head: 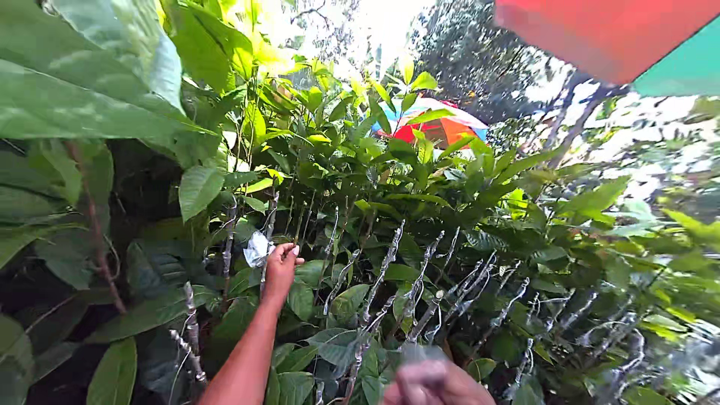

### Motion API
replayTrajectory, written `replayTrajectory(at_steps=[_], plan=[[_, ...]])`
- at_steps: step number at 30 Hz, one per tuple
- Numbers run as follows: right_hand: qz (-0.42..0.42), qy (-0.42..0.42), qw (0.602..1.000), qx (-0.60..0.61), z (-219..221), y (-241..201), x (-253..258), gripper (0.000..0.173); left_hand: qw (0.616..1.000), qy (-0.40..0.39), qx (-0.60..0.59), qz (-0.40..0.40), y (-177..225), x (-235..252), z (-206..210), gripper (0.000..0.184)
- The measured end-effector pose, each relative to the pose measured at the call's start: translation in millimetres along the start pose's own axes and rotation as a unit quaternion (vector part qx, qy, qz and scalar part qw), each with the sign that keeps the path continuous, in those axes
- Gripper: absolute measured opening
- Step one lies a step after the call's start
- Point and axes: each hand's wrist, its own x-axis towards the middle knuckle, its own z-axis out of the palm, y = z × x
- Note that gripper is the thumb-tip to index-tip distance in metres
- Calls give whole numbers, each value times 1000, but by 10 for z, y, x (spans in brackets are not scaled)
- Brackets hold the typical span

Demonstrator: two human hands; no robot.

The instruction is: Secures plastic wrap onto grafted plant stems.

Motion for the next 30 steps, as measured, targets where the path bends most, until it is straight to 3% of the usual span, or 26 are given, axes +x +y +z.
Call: replayTrajectory(at_steps=[2, 5, 7, 10, 15, 18, 21, 25, 28, 30], plan=[[24, -69, 997, -22, 309, 58, 575, 15, 1000, -31, -3, -1, -40, 10, -112, 26], [170, -112, 973, -110, 456, 361, 1568, 21, 996, -74, -56, -13, -111, 42, -313, 23], [235, -98, 929, -269, 362, 712, 2099, 25, 988, -107, -113, -25, -147, 65, -425, 22], [254, -117, 848, -450, 218, 1085, 2506, 29, 971, -168, -162, -60, -145, 39, -485, 24], [206, -287, 770, -532, 317, 1225, 2669, 28, 939, -218, -244, -110, -181, 5, -431, 26], [207, -336, 742, -542, 343, 1229, 2689, 27, 937, -205, -258, -118, -191, 18, -369, 20], [223, -338, 740, -537, 333, 1250, 2712, 26, 957, -166, -227, -74, -191, 8, -331, 10], [286, -282, 776, -487, 335, 1231, 2697, 22, 987, -143, -75, 14, -154, 29, -314, 21], [289, -241, 804, -461, 357, 1160, 2550, 20, 992, -121, 38, 15, -61, 55, -309, 24], [207, -286, 744, -567, 537, 965, 2309, 25, 992, -118, 46, -21, 22, 89, -341, 24]])
